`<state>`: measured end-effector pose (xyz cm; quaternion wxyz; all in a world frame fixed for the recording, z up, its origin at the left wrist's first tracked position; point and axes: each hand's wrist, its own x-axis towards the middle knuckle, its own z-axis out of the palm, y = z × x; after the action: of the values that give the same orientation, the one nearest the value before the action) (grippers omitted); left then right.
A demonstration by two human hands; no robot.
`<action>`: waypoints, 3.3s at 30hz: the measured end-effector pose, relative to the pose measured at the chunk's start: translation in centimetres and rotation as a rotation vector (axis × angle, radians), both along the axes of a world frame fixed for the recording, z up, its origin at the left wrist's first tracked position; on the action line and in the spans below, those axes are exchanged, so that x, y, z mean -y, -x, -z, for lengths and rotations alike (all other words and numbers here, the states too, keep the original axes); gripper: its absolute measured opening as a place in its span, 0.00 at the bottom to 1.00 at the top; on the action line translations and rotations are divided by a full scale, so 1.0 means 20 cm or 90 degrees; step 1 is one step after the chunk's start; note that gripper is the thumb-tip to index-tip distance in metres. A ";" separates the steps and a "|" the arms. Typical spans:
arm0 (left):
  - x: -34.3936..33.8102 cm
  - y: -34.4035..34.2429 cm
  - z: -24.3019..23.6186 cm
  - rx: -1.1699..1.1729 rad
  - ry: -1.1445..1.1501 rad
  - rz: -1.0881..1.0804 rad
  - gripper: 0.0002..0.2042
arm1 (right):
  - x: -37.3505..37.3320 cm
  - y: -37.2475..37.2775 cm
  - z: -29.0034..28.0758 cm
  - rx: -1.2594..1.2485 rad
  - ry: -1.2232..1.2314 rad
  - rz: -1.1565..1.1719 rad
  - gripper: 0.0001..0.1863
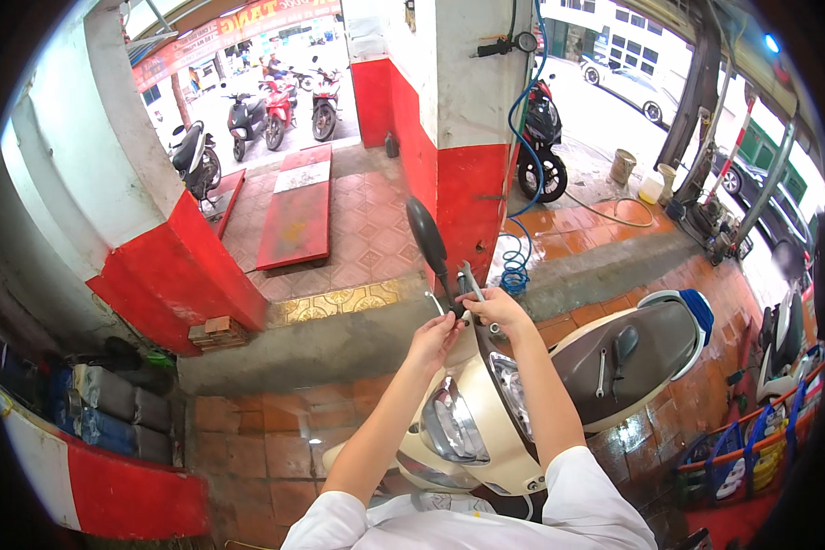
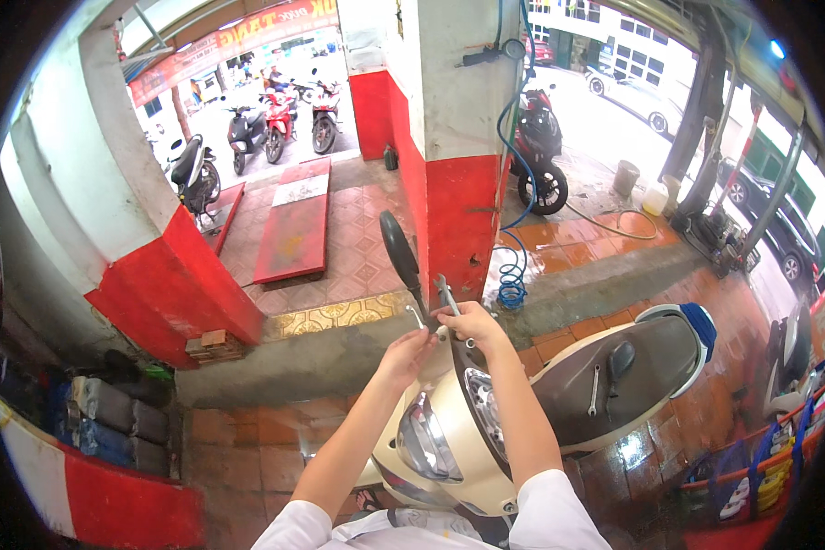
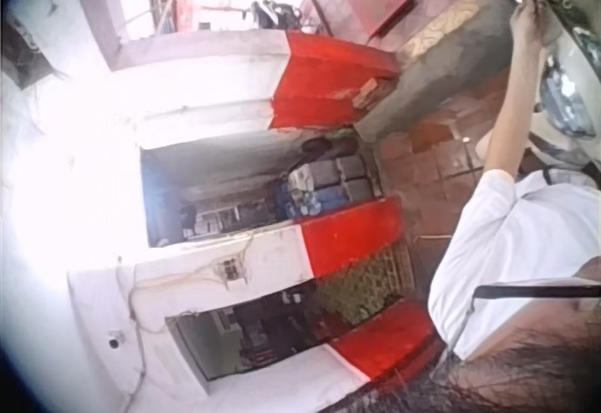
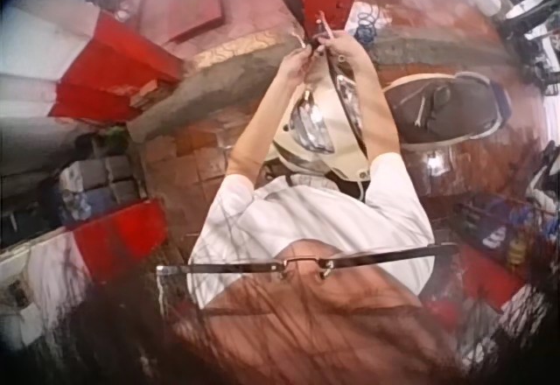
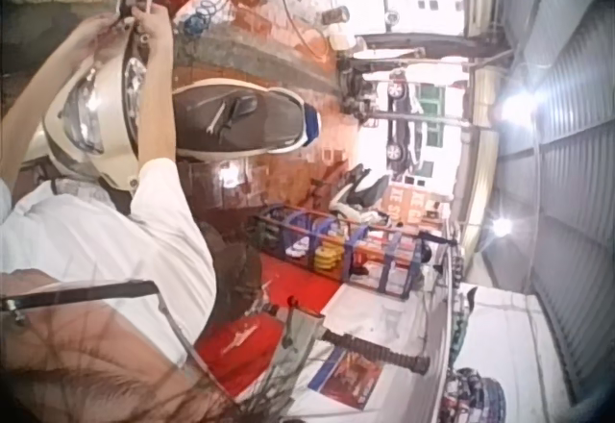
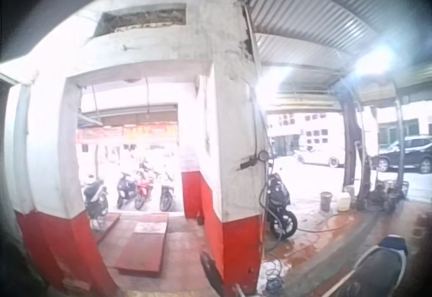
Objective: The person removes a mirror from a scooter using a wrench, sets the mirror on the seat, and then uses the wrench to tighten or loosen bolts on the front cowl and handlebars of the vehicle.
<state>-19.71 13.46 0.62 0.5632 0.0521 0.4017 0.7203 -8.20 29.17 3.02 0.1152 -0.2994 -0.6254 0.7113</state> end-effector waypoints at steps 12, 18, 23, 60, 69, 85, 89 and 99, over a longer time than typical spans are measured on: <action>-0.01 0.03 0.04 -0.014 -0.001 0.008 0.12 | 0.05 0.02 -0.07 -0.012 0.013 0.013 0.15; 0.01 0.04 0.00 0.048 -0.021 0.012 0.10 | 0.08 -0.05 -0.07 -0.029 0.041 0.035 0.17; 0.00 0.01 -0.02 0.035 -0.006 -0.004 0.11 | 0.05 0.00 -0.07 -0.017 0.047 0.036 0.15; 0.14 0.40 -0.18 -0.189 -0.079 0.141 0.14 | 0.56 -0.08 -0.24 -0.025 0.007 0.291 0.15; -0.17 0.53 -0.43 -0.519 -0.004 0.359 0.22 | 0.71 -0.12 -0.12 0.110 0.140 0.265 0.14; -0.44 0.36 -0.24 -0.126 -0.214 0.331 0.18 | 0.64 -0.01 -0.10 0.168 0.187 0.230 0.23; -0.44 0.32 -0.24 -0.139 -0.206 0.287 0.18 | 0.70 0.06 -0.06 0.120 0.238 0.276 0.20; -0.44 0.30 -0.25 -0.100 -0.226 0.319 0.18 | 0.78 0.26 0.17 -0.140 0.380 0.491 0.14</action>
<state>-25.67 22.17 5.62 0.6722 0.3025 0.2869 0.6119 -13.35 13.54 -0.40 0.3442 -0.4523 -0.2223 0.7922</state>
